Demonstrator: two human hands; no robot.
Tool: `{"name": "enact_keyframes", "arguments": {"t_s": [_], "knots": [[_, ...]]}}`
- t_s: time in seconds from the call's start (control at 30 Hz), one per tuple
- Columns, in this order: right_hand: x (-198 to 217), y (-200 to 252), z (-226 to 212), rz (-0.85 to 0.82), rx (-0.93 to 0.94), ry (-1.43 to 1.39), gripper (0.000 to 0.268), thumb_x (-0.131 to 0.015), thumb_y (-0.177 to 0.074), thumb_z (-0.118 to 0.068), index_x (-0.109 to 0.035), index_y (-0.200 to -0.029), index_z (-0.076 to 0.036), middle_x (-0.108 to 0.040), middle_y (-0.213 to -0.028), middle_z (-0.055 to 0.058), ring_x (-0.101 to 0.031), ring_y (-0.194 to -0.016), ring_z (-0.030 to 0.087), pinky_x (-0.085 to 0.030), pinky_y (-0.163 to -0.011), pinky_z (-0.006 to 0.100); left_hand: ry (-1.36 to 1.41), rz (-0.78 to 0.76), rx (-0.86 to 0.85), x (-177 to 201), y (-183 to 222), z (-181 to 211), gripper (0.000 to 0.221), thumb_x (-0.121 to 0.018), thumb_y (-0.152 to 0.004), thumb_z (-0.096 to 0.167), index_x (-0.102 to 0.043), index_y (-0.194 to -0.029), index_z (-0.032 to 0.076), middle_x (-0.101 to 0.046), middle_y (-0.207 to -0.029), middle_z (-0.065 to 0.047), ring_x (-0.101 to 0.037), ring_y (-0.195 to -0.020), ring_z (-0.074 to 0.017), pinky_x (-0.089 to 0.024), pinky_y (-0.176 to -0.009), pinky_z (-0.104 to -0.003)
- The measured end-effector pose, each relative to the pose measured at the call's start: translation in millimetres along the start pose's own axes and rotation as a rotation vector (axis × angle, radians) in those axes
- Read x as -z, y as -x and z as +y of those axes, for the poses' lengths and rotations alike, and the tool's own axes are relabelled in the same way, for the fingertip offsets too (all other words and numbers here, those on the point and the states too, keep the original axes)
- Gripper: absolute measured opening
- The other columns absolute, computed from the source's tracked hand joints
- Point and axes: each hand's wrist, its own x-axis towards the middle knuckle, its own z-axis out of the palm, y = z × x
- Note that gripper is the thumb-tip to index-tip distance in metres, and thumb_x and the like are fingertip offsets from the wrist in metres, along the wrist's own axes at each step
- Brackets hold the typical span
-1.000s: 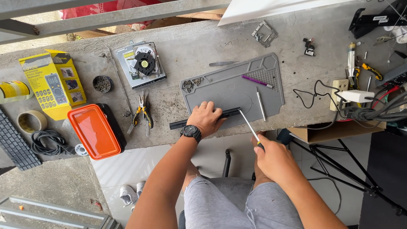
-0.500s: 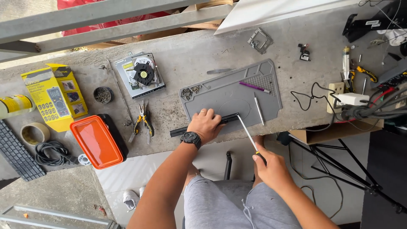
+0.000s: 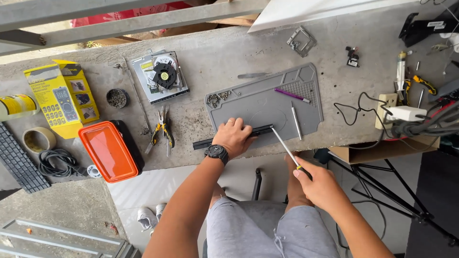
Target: Disassembling a laptop battery casing using a screwdriver and pliers to access internal cells.
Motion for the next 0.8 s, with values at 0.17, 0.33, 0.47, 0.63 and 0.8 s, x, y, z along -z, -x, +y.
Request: {"name": "enact_keyframes", "arguments": {"t_s": [0.17, 0.33, 0.47, 0.63, 0.8], "knots": [[-12.9, -24.1, 19.7, 0.096, 0.187, 0.180, 0.060, -0.062, -0.111, -0.042, -0.065, -0.170, -0.029, -0.076, -0.160, 0.014, -0.072, -0.148, 0.036, -0.061, -0.123, 0.053, -0.125, 0.102, -0.014, -3.4, 4.7, 0.7, 0.043, -0.074, -0.101, 0.060, -0.063, -0.107, 0.019, -0.045, -0.097, -0.001, -0.064, -0.092, -0.0295, -0.061, -0.066, -0.048], [-36.7, -38.8, 18.0, 0.133, 0.157, 0.225, 0.063, -0.056, -0.112, -0.040, -0.060, -0.174, -0.029, -0.080, -0.152, 0.019, -0.077, -0.140, 0.040, -0.066, -0.115, 0.057, -0.139, 0.142, -0.051, -10.1, 3.3, -2.2, 0.041, -0.076, -0.099, 0.058, -0.064, -0.106, 0.019, -0.046, -0.096, -0.001, -0.063, -0.091, -0.0294, -0.059, -0.066, -0.047], [-31.1, -15.0, -10.2, 0.099, 0.161, 0.312, 0.067, -0.054, -0.112, -0.036, -0.052, -0.178, -0.022, -0.079, -0.146, 0.027, -0.080, -0.133, 0.046, -0.069, -0.107, 0.062, -0.162, 0.171, -0.070, -17.3, 5.6, -2.8, 0.045, -0.081, -0.094, 0.057, -0.064, -0.107, 0.018, -0.045, -0.094, -0.001, -0.063, -0.090, -0.0302, -0.057, -0.064, -0.048], [-54.6, -43.8, 31.6, 0.133, 0.205, 0.219, 0.064, -0.057, -0.113, -0.033, -0.057, -0.175, -0.017, -0.080, -0.142, 0.030, -0.079, -0.133, 0.047, -0.068, -0.107, 0.062, -0.152, 0.184, -0.072, -14.3, 5.6, -1.4, 0.045, -0.081, -0.094, 0.056, -0.064, -0.107, 0.016, -0.045, -0.094, -0.001, -0.063, -0.089, -0.0300, -0.058, -0.065, -0.048], [-92.7, -79.1, 85.7, 0.352, 0.520, -0.017, 0.056, -0.067, -0.111, -0.025, -0.068, -0.165, -0.008, -0.078, -0.139, 0.036, -0.076, -0.128, 0.056, -0.065, -0.106, 0.065, -0.136, 0.162, -0.049, -13.5, 6.2, 1.2, 0.042, -0.082, -0.095, 0.055, -0.066, -0.108, 0.018, -0.047, -0.095, -0.001, -0.064, -0.092, -0.0290, -0.060, -0.065, -0.048]]}}
